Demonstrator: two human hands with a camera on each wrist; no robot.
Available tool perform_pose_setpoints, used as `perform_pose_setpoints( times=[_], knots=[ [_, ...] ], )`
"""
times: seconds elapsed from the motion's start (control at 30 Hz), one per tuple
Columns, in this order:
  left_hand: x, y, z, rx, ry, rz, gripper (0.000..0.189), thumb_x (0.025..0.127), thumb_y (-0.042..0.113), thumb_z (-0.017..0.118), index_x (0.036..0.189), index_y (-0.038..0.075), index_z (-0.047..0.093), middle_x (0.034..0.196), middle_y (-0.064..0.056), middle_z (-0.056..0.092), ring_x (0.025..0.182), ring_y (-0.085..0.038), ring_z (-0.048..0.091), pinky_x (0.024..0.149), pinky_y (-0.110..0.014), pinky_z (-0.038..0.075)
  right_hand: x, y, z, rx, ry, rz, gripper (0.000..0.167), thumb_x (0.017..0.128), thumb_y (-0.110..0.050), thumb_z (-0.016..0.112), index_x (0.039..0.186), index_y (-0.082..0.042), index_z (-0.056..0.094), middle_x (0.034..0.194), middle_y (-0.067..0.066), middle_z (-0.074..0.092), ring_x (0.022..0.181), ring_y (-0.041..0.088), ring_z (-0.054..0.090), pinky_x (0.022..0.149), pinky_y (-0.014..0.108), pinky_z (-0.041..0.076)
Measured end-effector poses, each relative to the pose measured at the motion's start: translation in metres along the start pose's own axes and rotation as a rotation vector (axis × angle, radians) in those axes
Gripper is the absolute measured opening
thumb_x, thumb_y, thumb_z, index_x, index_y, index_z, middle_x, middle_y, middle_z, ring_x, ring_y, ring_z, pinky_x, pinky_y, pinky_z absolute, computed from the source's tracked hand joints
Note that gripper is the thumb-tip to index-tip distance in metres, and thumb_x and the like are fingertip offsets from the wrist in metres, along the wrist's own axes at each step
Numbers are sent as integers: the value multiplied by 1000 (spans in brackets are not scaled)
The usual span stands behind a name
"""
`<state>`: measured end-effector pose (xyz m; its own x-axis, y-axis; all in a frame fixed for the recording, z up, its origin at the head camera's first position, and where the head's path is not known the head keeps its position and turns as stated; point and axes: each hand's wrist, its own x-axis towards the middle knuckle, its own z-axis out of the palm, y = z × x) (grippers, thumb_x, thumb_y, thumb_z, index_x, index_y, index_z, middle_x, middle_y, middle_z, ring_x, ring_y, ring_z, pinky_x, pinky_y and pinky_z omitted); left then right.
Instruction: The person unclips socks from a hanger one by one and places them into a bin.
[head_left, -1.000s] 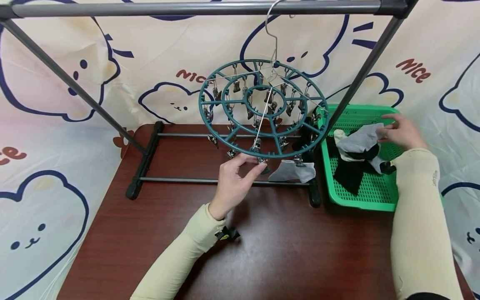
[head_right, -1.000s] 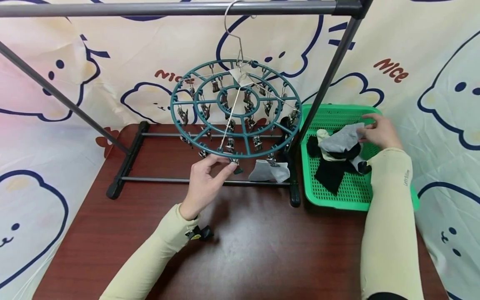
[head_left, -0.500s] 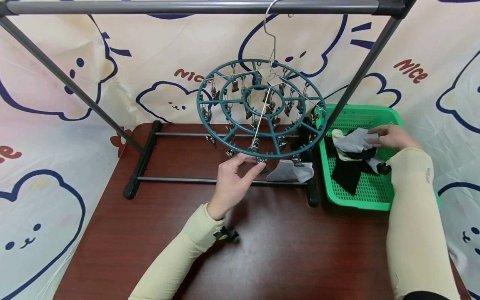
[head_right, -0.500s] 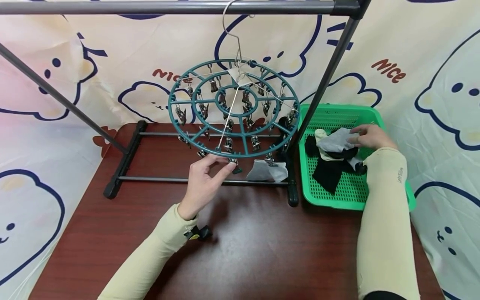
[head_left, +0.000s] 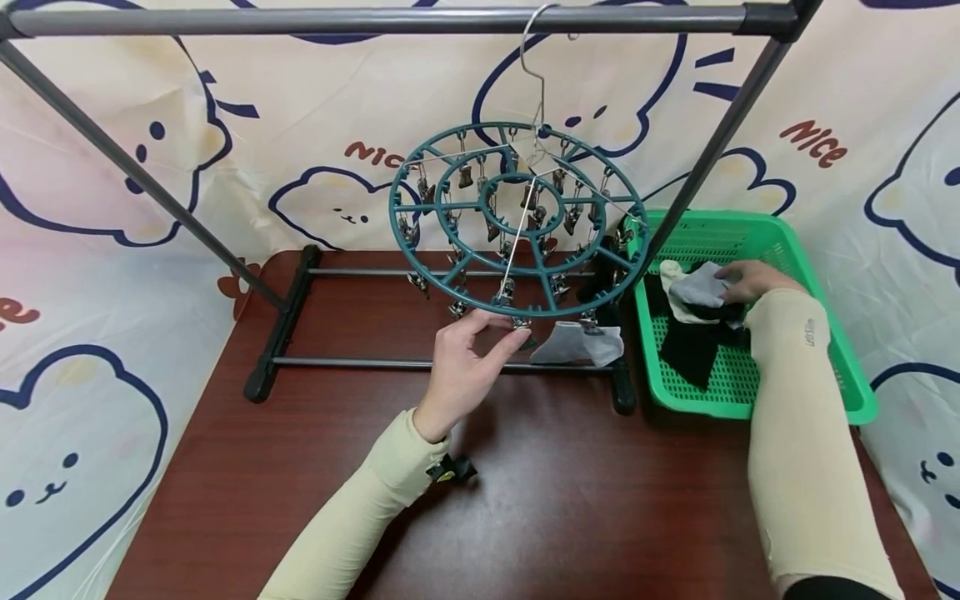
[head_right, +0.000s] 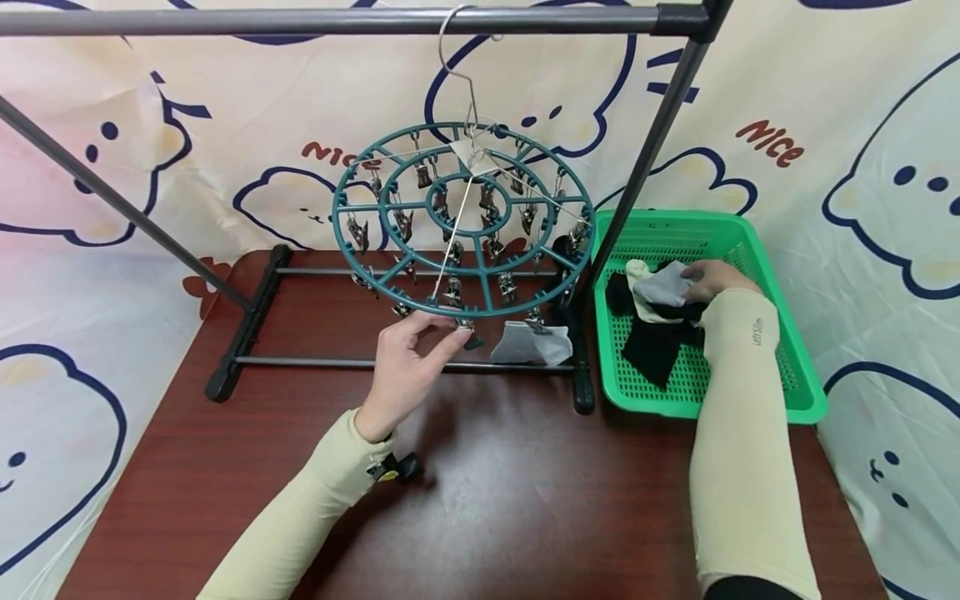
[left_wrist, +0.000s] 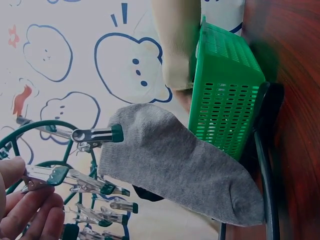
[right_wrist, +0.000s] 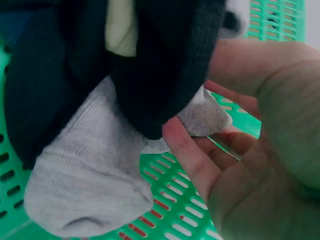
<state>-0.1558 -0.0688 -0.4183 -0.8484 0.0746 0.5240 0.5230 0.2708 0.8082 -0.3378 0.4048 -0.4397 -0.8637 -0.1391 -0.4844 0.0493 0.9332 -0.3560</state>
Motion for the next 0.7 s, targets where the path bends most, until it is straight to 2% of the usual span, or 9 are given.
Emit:
perform_pose_setpoints(
  times=[0.17, 0.4, 0.7],
  knots=[
    [-1, 0, -1, -12, -4, -5, 13, 92, 15, 80, 102, 8, 77, 97, -5, 78, 91, -16, 72, 81, -33, 56, 3, -6, 2, -9, -8, 15, 65, 100, -24, 60, 152, 7, 37, 153, 42, 28, 134, 60, 35, 105, 72, 37],
    [1, -1, 0, -23, -2, 12, 13, 91, 15, 81, 102, 8, 77, 96, -5, 78, 91, -17, 71, 83, -39, 57, 1, -6, 1, -23, -8, 18, 65, 101, -24, 58, 153, 6, 34, 153, 42, 27, 134, 61, 35, 104, 72, 38],
    [-1, -3, -1, -21, -9, 0, 15, 91, 16, 81, 103, 9, 77, 97, -4, 78, 93, -16, 72, 86, -33, 56, -1, -7, 2, 16, -20, 26, 68, 100, -29, 60, 154, 4, 34, 155, 41, 25, 134, 58, 34, 104, 73, 38]
  ],
)
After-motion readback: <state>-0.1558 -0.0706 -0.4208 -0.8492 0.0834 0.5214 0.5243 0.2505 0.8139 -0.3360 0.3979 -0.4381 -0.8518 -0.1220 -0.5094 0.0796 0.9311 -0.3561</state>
